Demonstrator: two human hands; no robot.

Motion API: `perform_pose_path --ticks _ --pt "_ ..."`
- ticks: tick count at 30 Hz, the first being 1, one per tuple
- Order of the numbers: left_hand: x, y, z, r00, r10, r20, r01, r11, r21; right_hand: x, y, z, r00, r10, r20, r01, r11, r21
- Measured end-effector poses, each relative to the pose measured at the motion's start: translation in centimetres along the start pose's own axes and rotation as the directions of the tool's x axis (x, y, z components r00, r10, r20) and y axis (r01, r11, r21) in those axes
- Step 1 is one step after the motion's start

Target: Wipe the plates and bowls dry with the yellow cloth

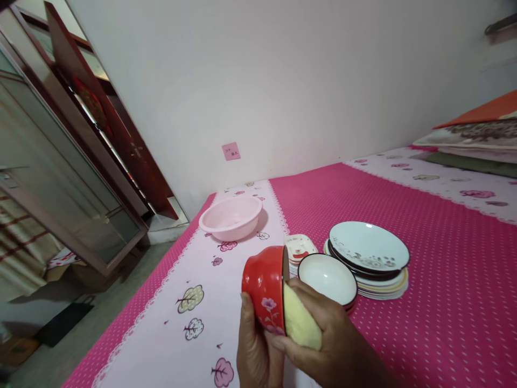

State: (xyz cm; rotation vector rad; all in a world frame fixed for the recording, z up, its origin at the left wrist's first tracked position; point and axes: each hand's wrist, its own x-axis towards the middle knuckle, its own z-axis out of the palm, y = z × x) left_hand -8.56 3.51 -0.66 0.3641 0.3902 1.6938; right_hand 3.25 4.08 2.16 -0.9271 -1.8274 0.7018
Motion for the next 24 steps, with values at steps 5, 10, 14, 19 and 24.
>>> perform_pose_path --ticks 5,10,14,19,24 --pt "-0.1 0.6 2.0 0.997 -0.013 -0.076 0.012 1.0 -0.021 -0.1 1.3 1.0 0.961 -0.265 0.076 0.274 0.946 -0.172" --pt "-0.3 0.1 2.3 0.992 0.003 -0.13 0.005 0.998 0.066 0.6 1.4 -0.3 0.999 0.016 0.047 -0.023 0.988 0.154" --pt "-0.1 -0.7 0.7 0.991 0.1 -0.091 -0.092 0.992 0.086 1.2 0.0 -2.0 0.923 0.221 0.314 -0.371 0.724 0.581" --pt "0.2 -0.6 0.0 0.986 0.045 -0.161 -0.044 0.999 0.005 1.1 -0.7 -1.7 0.953 0.179 0.243 -0.277 0.839 0.469" --pt "0.3 0.4 1.7 0.984 -0.116 -0.138 0.104 0.99 -0.092 0.1 1.3 0.5 0.983 -0.124 0.137 0.132 0.99 -0.052"
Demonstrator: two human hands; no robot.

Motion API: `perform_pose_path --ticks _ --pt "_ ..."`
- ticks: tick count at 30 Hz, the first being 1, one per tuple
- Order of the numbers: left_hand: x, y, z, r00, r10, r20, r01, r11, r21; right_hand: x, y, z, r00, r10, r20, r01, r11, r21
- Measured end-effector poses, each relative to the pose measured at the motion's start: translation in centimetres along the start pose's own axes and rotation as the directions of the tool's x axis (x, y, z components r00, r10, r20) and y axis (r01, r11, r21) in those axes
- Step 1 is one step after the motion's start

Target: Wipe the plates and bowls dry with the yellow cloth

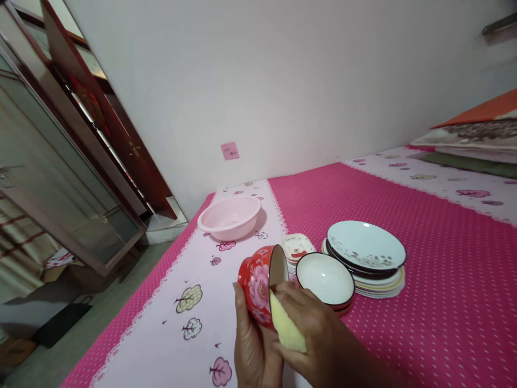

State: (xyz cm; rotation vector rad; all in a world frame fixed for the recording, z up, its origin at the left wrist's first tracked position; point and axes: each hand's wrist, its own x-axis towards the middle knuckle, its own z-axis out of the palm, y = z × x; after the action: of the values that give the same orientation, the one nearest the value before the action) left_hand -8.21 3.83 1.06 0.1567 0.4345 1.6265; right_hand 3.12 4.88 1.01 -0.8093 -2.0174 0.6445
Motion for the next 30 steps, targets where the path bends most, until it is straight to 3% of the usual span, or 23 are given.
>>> perform_pose_path --ticks 3,6,8,10,12,13,14,16,19,21,23,26,28,30 --pt "-0.2 0.0 0.9 1.0 0.012 -0.024 -0.011 1.0 0.015 0.0 0.3 0.0 0.999 -0.04 0.004 0.04 0.999 -0.014" --pt "-0.4 -0.3 0.9 0.998 0.066 -0.019 -0.065 0.996 0.056 0.4 -0.2 -1.4 0.996 0.087 -0.022 -0.08 0.975 0.209" --pt "-0.5 -0.6 0.4 0.993 0.112 -0.026 -0.109 0.99 0.092 0.6 -0.7 -2.5 0.97 0.235 0.056 -0.232 0.844 0.484" --pt "-0.5 -0.9 -0.4 0.986 0.167 -0.008 -0.165 0.977 0.137 0.7 -1.1 -3.4 0.927 0.323 0.193 -0.36 0.613 0.703" --pt "-0.4 -1.0 -0.9 0.977 0.211 0.038 -0.214 0.96 0.183 0.8 -1.3 -3.9 0.907 0.328 0.263 -0.397 0.463 0.793" --pt "-0.4 -1.0 -1.1 0.973 0.224 0.053 -0.231 0.953 0.199 0.9 -1.4 -4.0 0.908 0.322 0.268 -0.396 0.45 0.801" --pt "-0.4 -1.0 -1.0 0.971 0.234 0.054 -0.24 0.949 0.205 0.9 -1.5 -4.0 0.91 0.318 0.265 -0.394 0.471 0.789" --pt "-0.4 -1.0 -0.6 0.974 0.228 0.005 -0.225 0.956 0.187 1.0 -1.5 -3.5 0.921 0.316 0.229 -0.382 0.603 0.7" --pt "-0.5 -0.9 0.5 0.982 0.155 -0.107 -0.143 0.983 0.113 0.8 -1.0 -2.0 0.964 0.259 0.065 -0.263 0.883 0.388" --pt "-0.5 -0.9 1.2 0.984 0.11 -0.139 -0.101 0.992 0.073 0.6 -0.4 -1.0 0.983 0.181 -0.016 -0.174 0.966 0.19" --pt "-0.6 -0.8 1.5 0.986 0.101 -0.136 -0.091 0.993 0.075 0.4 0.1 -0.6 0.987 0.161 -0.025 -0.156 0.979 0.132" --pt "-0.7 -0.9 1.4 0.984 0.121 -0.127 -0.104 0.986 0.131 0.5 -0.2 -1.4 0.977 0.214 0.0 -0.208 0.947 0.246" --pt "-0.7 -1.0 1.0 0.982 0.146 -0.12 -0.126 0.979 0.16 0.6 -0.6 -2.6 0.957 0.278 0.083 -0.286 0.852 0.439" --pt "-0.7 -1.0 0.5 0.98 0.179 -0.083 -0.162 0.97 0.184 0.7 -1.0 -3.6 0.926 0.314 0.212 -0.375 0.685 0.625"
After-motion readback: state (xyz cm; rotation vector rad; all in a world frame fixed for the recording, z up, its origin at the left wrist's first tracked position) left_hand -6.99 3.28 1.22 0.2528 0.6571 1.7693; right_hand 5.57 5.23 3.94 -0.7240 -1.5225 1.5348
